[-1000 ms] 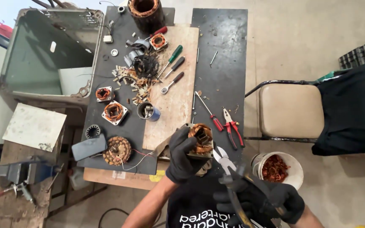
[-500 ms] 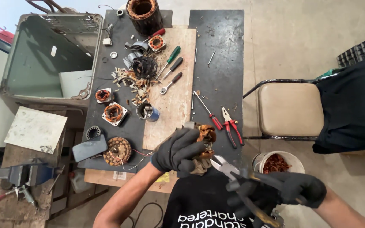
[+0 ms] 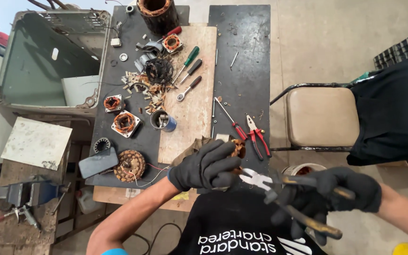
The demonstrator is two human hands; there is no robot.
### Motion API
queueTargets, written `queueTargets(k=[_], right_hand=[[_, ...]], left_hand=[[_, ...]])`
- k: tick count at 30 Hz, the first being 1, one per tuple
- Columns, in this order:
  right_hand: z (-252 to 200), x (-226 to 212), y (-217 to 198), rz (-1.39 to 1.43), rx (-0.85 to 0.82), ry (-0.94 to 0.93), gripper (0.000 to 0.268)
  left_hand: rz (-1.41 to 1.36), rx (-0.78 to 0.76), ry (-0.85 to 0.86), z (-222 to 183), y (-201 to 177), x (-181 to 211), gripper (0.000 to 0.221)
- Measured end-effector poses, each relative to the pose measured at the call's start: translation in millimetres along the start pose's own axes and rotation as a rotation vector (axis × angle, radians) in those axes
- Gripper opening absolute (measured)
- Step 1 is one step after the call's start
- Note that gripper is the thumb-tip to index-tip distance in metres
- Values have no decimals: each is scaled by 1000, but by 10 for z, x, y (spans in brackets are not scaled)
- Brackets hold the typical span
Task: Disassembling an electric motor stator by prying and pulling out copper windings using pliers and a screwdriver
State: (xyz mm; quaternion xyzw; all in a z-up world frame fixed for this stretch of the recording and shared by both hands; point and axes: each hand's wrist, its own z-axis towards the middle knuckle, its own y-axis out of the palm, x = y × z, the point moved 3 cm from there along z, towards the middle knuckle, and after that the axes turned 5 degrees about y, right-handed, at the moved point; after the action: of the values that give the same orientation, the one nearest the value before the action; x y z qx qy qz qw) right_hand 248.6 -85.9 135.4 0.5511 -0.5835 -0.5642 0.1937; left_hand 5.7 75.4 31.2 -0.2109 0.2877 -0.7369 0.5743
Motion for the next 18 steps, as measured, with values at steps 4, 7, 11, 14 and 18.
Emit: queueTargets(k=[4, 7, 11, 14, 18], right_hand=[[-52, 53, -241, 28, 227, -9, 68], [-227, 494, -1067, 109, 566, 21, 60], [251, 13, -331, 0, 94, -45, 89], [283, 416, -757, 57, 124, -100, 91], [727, 490, -1147, -611, 421, -270, 68]], left_hand=[[-83, -45, -41, -14, 18, -56, 34], [-243, -31, -233, 185, -78, -116, 23], [-334, 106, -634, -98, -29, 52, 81], [-277, 154, -986, -607, 33, 134, 93], [-492, 498, -1506, -1090, 87, 337, 123]])
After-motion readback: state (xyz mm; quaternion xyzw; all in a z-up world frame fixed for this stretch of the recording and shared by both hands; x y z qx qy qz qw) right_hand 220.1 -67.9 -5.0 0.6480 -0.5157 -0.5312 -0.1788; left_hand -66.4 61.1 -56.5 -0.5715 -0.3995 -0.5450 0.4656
